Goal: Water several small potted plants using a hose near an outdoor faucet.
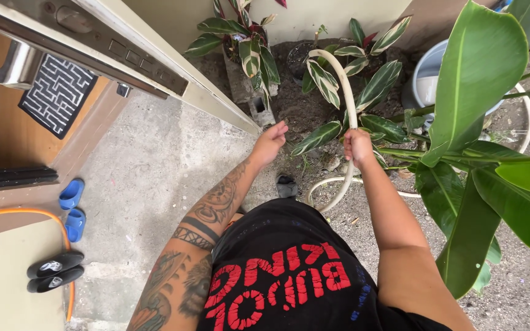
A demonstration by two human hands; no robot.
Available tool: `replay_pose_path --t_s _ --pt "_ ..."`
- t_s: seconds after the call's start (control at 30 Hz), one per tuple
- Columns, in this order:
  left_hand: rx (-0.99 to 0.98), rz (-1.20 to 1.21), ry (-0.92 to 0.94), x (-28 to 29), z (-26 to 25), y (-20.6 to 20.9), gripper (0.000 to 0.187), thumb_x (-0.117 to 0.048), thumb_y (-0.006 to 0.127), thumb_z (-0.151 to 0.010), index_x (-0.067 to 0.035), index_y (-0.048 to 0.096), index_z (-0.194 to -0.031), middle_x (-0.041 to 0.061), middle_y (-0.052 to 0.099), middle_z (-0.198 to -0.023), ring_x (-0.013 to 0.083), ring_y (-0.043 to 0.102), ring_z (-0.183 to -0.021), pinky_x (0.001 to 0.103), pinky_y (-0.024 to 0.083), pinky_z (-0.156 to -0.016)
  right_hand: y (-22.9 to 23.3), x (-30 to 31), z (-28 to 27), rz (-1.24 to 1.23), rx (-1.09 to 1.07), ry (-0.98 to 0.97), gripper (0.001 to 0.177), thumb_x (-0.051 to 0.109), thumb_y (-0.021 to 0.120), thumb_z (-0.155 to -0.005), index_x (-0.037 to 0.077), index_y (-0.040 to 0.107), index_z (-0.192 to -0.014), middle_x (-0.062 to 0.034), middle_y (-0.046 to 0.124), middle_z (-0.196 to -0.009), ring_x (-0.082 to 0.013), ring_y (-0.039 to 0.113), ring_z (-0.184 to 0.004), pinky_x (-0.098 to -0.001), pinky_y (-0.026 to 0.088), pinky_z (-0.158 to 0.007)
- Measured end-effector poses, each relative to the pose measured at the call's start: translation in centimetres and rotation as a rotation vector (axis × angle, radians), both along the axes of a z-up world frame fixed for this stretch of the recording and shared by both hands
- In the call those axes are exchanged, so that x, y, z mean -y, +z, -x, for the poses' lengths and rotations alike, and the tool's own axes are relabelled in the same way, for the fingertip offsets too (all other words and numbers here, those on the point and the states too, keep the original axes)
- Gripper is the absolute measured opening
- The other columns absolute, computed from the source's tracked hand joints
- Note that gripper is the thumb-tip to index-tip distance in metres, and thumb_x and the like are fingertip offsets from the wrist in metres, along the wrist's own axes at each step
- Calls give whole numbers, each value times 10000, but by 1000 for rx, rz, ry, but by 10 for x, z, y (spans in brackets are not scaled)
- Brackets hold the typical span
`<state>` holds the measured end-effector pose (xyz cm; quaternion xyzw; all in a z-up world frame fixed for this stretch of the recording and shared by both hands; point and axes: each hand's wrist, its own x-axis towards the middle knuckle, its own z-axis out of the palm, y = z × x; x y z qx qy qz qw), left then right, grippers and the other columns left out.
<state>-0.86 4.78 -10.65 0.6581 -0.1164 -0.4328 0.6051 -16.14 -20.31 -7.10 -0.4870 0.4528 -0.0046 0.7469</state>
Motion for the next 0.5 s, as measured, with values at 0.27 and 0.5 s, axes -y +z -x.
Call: replay_pose_path --t_s 0.27,0.5 --pt "-17 -14 -11 1 -1 -4 562 -52 501 -1026 -34 349 -1567 102 500 -1566 196 486 -1417 293 388 -1147 -22 -1 -9 -24 28 8 191 123 528 -894 90 424 -737 -3 373 -507 -122 295 -351 -314 264 -319" --pt "-45 -27 7 2 -2 -2 572 -45 509 -1016 -47 359 -1568 94 510 -1560 197 483 -1419 302 385 -1151 -23 -4 -27 -35 12 0 174 129 532 -883 102 429 -746 -9 376 -504 -125 296 -347 -319 254 -316"
